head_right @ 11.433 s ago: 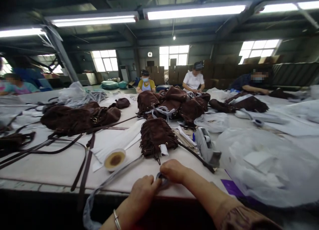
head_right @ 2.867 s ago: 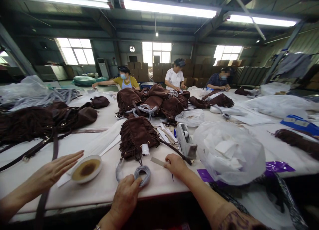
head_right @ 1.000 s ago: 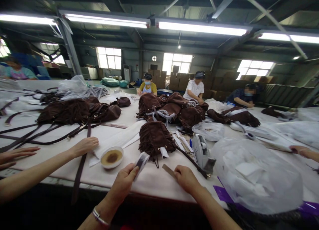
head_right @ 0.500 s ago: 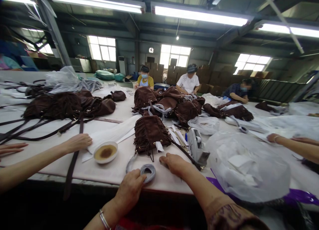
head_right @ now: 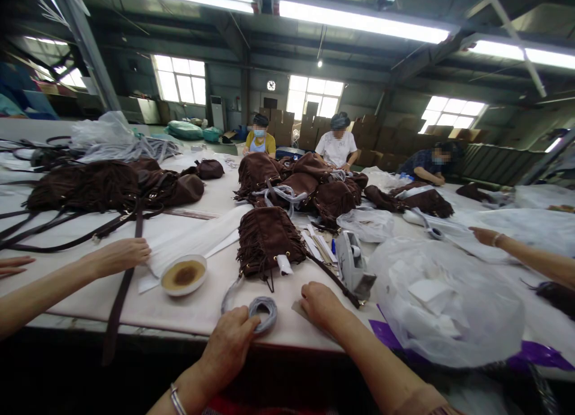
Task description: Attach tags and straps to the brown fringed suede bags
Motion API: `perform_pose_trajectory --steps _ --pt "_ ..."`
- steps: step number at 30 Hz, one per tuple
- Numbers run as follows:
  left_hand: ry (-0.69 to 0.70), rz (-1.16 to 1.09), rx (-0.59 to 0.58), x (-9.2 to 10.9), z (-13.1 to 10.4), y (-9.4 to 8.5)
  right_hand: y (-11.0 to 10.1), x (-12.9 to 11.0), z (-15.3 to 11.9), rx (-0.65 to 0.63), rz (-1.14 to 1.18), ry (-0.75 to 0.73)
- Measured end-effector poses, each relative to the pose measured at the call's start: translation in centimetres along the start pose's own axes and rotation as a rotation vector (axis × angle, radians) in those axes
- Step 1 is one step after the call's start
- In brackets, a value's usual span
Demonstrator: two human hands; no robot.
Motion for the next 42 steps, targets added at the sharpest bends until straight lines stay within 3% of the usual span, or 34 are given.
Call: perform_pose_trajectory --steps 4,10,28,36,42 --pt "0.011 0.002 0.011 0.0 0.1 0.0 0.5 -0.8 -1.4 -0.026 -0.001 0.008" --pt "0.020 0.007 0.004 0.1 0.3 -0.3 1.2 -1.7 -1.1 -0.055 -0.010 -0.003" --pt "0.003 -0.020 -0.035 0.1 0.3 -0.4 0.2 -0.7 -0.7 -0.063 0.113 -0.014" --pt "-0.002 -0.011 -0.043 0.0 0.4 -0.3 0.5 -0.5 -0.5 -0.038 0.127 0.003" --pt "-0.006 -0.016 -0.059 0.0 0.4 -0.4 1.5 -1.1 -1.3 0.079 0.102 0.018"
Point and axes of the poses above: each hand's wrist, its own z-axis towards the middle knuckle, its own y-axis out of the palm, x = y × z, the point moved 3 cm from there along z, towards the middle knuckle, and after that the axes turned 7 degrees about z, right-handed, at the moved point
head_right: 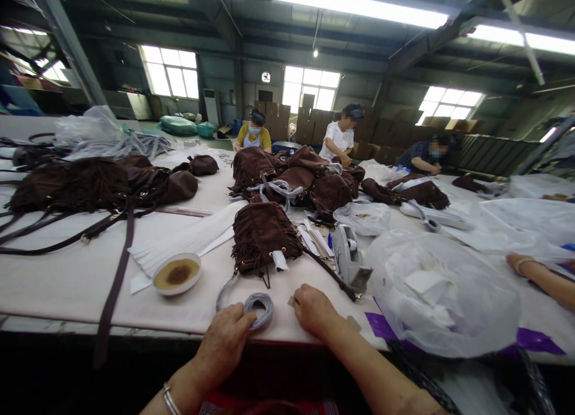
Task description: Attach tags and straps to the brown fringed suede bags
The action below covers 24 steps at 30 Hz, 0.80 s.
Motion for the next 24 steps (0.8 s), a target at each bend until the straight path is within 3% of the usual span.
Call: perform_pose_trajectory --steps 3,13,24 --pt "0.010 -0.002 0.011 0.0 0.0 0.0 -0.1 0.1 -0.4 0.046 0.039 -0.011" --pt "0.018 -0.001 0.049 0.1 0.0 -0.1 -0.8 0.2 0.4 -0.083 0.041 -0.036" --pt "0.009 0.004 0.032 0.1 0.0 -0.2 -0.8 0.6 0.4 -0.082 0.111 -0.068"
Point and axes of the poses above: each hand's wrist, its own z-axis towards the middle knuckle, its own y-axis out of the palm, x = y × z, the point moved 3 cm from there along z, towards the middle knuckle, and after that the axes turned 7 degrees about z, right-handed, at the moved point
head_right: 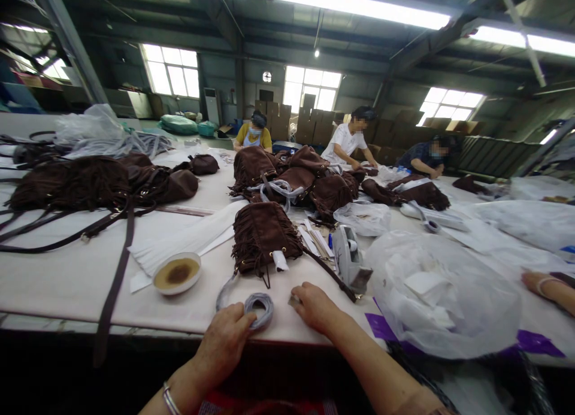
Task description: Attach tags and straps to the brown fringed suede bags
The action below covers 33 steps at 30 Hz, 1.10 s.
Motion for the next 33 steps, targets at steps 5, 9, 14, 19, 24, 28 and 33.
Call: perform_pose_trajectory --steps 5,9,14,19,24,28,33 --pt "0.002 0.005 0.017 0.0 0.0 0.0 0.2 0.3 0.4 -0.073 0.059 -0.037" --pt "-0.006 0.001 -0.014 -0.1 0.0 0.2 0.0 0.4 0.9 -0.097 0.083 -0.034" --pt "-0.004 -0.004 -0.026 -0.1 0.0 0.2 -0.3 0.3 1.2 -0.103 0.110 -0.036" --pt "0.001 0.001 -0.020 -0.1 0.1 0.1 -0.5 0.2 0.8 -0.094 0.123 -0.048" --pt "-0.006 -0.012 -0.037 -0.1 0.0 0.2 -0.4 0.5 0.4 -0.055 0.159 -0.068" --pt "-0.009 -0.004 -0.036 -0.1 0.0 0.2 -0.2 0.6 0.5 -0.058 0.164 -0.074" --pt "-0.011 -0.006 -0.033 -0.1 0.0 0.2 0.1 0.9 0.2 0.012 0.189 -0.114"
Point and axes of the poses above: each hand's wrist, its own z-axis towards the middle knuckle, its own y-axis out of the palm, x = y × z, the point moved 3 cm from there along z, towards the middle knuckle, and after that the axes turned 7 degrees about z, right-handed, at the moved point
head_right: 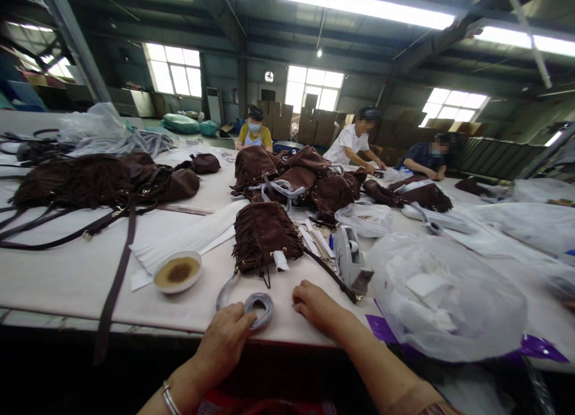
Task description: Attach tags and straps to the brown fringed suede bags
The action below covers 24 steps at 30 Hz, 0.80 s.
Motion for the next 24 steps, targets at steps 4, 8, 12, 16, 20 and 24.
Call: perform_pose_trajectory --steps 4,8,12,16,20,24 --pt "0.006 -0.010 0.008 0.0 0.0 0.0 -0.3 0.5 -1.1 0.115 -0.046 0.008" --pt "0.032 -0.011 0.027 -0.1 0.1 0.2 -2.4 0.5 -4.0 0.168 -0.088 0.024" --pt "0.064 0.011 0.072 -0.4 0.2 0.5 -4.0 0.3 -8.8 -0.145 -0.128 -0.091" --pt "0.099 0.021 0.099 -0.6 0.1 0.9 -4.2 1.5 -12.1 -0.195 -0.226 -0.075" --pt "0.113 0.005 0.102 -0.6 0.1 1.0 -3.0 2.4 -11.2 -0.073 -0.129 -0.104" --pt "0.109 0.012 0.098 -0.6 0.1 0.9 -0.8 2.0 -7.7 0.189 -0.165 -0.005"
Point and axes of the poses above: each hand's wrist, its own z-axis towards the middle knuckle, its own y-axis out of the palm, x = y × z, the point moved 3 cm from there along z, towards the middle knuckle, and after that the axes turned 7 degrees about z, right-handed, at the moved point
